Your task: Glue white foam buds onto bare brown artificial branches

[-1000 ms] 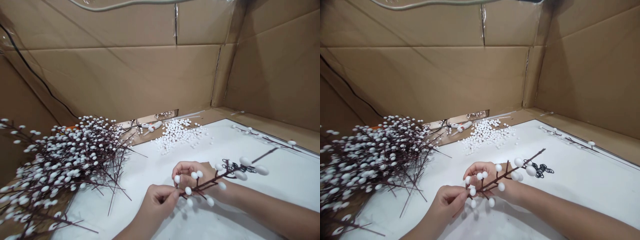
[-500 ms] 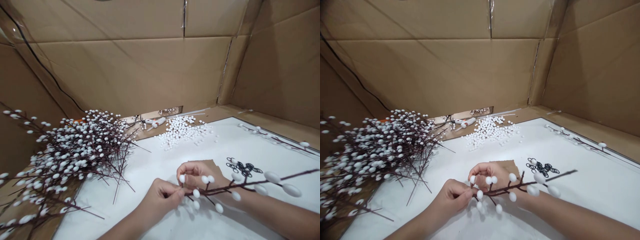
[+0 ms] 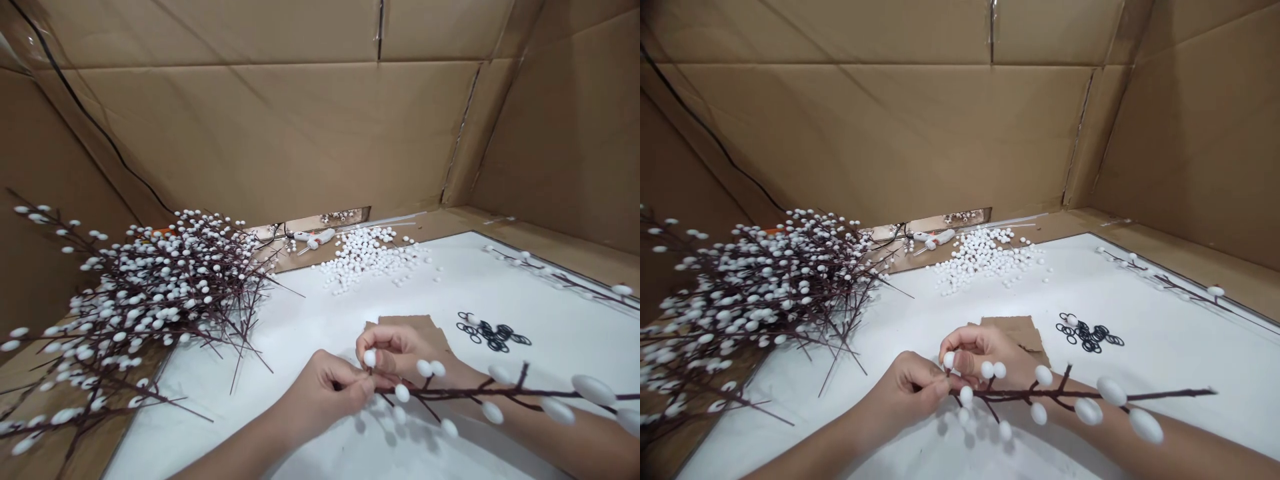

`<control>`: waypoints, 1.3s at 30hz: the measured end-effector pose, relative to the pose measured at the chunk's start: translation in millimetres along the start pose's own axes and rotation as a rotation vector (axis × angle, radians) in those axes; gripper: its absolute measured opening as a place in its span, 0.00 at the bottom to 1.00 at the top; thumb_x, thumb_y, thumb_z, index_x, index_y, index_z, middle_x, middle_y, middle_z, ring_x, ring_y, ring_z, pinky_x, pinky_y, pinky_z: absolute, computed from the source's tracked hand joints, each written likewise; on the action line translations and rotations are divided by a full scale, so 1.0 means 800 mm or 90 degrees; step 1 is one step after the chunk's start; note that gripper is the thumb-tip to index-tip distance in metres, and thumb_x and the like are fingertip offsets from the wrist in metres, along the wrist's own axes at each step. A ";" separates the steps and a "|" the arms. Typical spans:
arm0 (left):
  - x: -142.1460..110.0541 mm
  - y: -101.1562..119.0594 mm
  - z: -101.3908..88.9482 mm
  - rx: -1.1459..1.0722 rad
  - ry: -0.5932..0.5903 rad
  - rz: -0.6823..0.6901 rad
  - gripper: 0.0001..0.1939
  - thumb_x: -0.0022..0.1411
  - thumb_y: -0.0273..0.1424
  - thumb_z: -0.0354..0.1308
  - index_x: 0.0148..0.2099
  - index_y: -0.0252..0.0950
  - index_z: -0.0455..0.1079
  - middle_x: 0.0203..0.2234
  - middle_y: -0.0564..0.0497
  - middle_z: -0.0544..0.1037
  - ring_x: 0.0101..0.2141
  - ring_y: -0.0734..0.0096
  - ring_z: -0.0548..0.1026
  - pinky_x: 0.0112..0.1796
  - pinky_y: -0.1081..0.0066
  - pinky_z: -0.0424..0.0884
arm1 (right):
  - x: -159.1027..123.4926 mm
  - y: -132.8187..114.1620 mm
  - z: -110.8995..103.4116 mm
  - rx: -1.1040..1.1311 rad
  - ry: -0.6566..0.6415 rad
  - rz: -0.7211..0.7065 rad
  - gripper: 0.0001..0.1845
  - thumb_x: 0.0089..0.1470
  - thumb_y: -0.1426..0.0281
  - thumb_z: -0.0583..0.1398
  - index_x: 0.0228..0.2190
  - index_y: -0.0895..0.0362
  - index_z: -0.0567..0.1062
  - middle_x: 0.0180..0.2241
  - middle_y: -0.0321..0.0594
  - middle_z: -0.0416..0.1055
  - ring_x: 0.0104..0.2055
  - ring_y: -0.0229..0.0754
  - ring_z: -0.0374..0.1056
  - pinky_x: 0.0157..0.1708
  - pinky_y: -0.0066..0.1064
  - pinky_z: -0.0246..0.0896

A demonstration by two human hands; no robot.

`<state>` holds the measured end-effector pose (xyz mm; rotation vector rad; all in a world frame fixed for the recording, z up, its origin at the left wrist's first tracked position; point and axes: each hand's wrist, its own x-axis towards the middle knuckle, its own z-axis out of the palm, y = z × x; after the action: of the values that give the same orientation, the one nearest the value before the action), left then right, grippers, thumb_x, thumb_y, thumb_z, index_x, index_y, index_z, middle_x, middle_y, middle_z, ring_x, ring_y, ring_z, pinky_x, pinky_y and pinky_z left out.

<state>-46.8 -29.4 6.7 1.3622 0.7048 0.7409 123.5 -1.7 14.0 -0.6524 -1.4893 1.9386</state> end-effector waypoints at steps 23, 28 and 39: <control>0.004 -0.012 -0.004 -0.032 -0.019 0.034 0.14 0.55 0.35 0.58 0.32 0.28 0.78 0.29 0.41 0.81 0.35 0.58 0.77 0.37 0.66 0.70 | 0.001 0.014 -0.010 -0.053 -0.044 -0.034 0.16 0.49 0.59 0.60 0.30 0.61 0.69 0.16 0.28 0.58 0.16 0.27 0.48 0.15 0.21 0.41; 0.005 -0.012 -0.005 -0.049 -0.027 0.037 0.14 0.55 0.35 0.58 0.29 0.28 0.78 0.29 0.39 0.81 0.34 0.59 0.77 0.36 0.66 0.70 | 0.000 0.014 -0.009 -0.021 -0.053 -0.028 0.15 0.50 0.60 0.60 0.30 0.61 0.69 0.17 0.29 0.59 0.17 0.27 0.49 0.15 0.21 0.39; 0.003 -0.010 -0.005 0.020 -0.012 -0.008 0.23 0.52 0.44 0.57 0.29 0.26 0.78 0.27 0.39 0.80 0.32 0.57 0.76 0.31 0.68 0.69 | 0.000 0.021 -0.010 0.006 -0.059 -0.033 0.13 0.51 0.62 0.60 0.30 0.61 0.69 0.18 0.30 0.60 0.17 0.27 0.50 0.16 0.22 0.39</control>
<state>-48.4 -25.7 -1.9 1.3908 0.7121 0.7093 126.5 0.5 -4.4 -0.5212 -1.5358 1.9584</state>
